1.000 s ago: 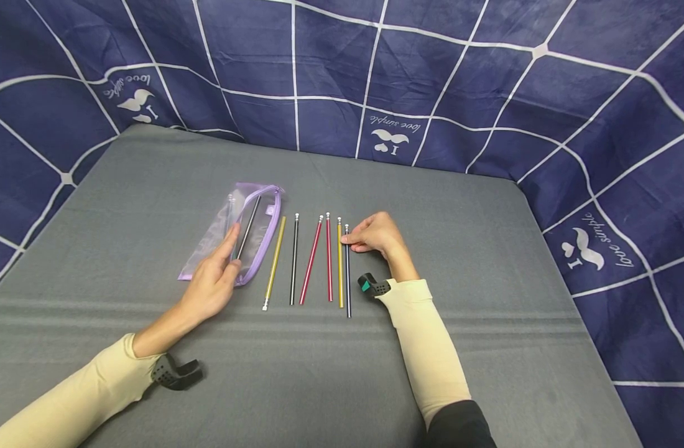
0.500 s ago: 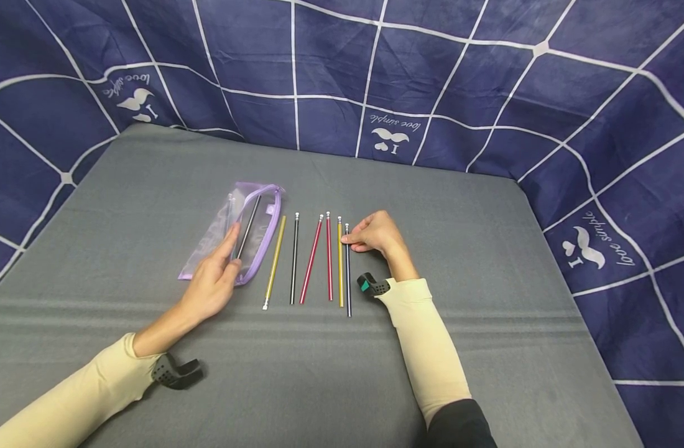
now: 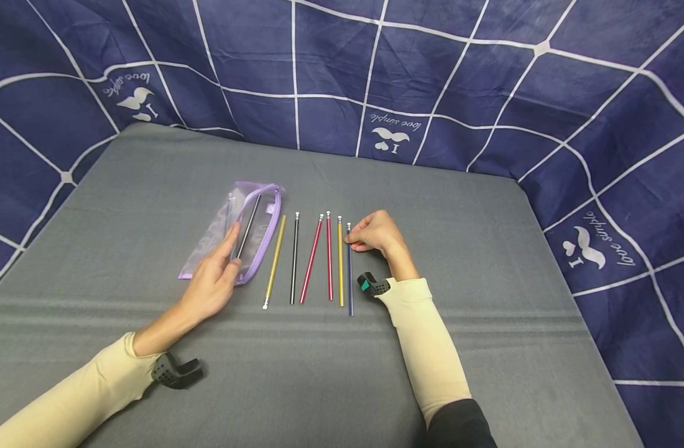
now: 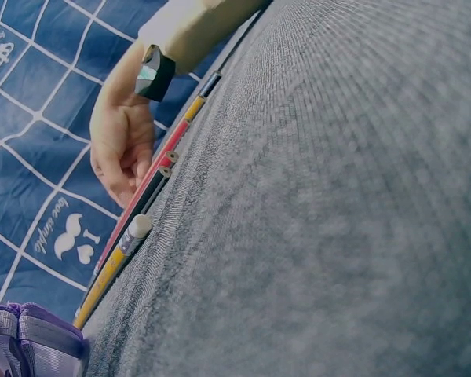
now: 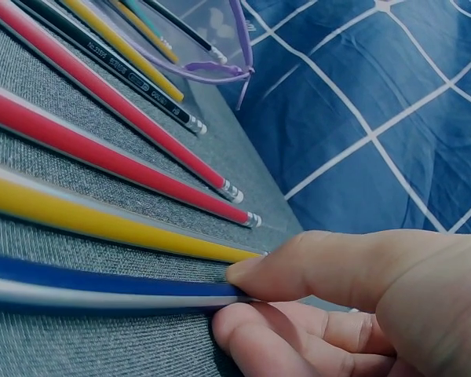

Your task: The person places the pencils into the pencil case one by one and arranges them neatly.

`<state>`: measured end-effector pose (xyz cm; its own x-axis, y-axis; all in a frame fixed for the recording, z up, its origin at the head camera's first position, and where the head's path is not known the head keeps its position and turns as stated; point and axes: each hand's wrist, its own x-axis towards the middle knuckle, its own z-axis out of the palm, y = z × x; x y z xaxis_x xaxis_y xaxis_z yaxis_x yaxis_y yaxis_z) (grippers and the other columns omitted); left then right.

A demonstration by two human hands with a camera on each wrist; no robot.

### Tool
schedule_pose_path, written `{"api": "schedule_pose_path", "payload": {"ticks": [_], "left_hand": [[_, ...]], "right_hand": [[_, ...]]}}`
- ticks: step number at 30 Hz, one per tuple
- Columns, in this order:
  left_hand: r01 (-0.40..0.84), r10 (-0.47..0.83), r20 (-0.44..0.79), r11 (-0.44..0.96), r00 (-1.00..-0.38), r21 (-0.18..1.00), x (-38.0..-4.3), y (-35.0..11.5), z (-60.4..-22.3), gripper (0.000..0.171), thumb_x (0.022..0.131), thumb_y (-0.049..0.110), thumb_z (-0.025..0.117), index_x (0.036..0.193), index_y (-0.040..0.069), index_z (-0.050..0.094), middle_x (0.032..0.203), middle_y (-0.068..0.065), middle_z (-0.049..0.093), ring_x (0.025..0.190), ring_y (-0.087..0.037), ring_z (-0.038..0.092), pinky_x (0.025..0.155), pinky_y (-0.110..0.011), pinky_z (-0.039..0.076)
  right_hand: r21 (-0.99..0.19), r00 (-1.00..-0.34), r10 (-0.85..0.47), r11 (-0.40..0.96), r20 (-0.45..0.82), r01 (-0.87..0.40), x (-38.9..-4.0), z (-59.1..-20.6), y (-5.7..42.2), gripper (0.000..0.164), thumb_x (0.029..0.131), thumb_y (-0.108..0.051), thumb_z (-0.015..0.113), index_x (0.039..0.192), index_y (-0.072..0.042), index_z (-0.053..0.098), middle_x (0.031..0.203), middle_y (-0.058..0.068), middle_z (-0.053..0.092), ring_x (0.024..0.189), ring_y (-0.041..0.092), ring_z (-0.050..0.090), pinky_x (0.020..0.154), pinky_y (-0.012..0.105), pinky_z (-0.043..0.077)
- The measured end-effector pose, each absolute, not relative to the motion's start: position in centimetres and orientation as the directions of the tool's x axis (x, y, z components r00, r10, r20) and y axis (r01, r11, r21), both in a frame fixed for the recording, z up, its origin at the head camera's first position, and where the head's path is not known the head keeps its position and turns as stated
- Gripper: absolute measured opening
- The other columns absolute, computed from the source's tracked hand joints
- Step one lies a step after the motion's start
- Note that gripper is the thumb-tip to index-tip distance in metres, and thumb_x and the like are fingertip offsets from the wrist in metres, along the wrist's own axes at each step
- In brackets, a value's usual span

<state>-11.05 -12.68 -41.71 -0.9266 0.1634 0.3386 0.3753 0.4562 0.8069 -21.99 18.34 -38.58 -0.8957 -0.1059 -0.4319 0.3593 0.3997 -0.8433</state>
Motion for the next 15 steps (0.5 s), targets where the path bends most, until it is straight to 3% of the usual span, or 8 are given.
{"api": "schedule_pose_path", "payload": {"ticks": [15], "left_hand": [[0.361,0.165,0.322,0.471,-0.932,0.805,-11.05,-12.67,-41.72,0.067,0.088,-0.01,0.045,0.153,-0.005,0.026,0.159,-0.019,0.024,0.146,-0.03,0.024,0.12,-0.044,0.019]], "right_hand": [[-0.868,-0.894,-0.126,0.331,-0.43,0.371,-22.43,-38.96,19.1,0.013,0.082,0.01,0.066,0.094,0.011,0.06,0.067,0.005,0.064,0.054,0.009,0.063,0.056,0.021,0.057]]}}
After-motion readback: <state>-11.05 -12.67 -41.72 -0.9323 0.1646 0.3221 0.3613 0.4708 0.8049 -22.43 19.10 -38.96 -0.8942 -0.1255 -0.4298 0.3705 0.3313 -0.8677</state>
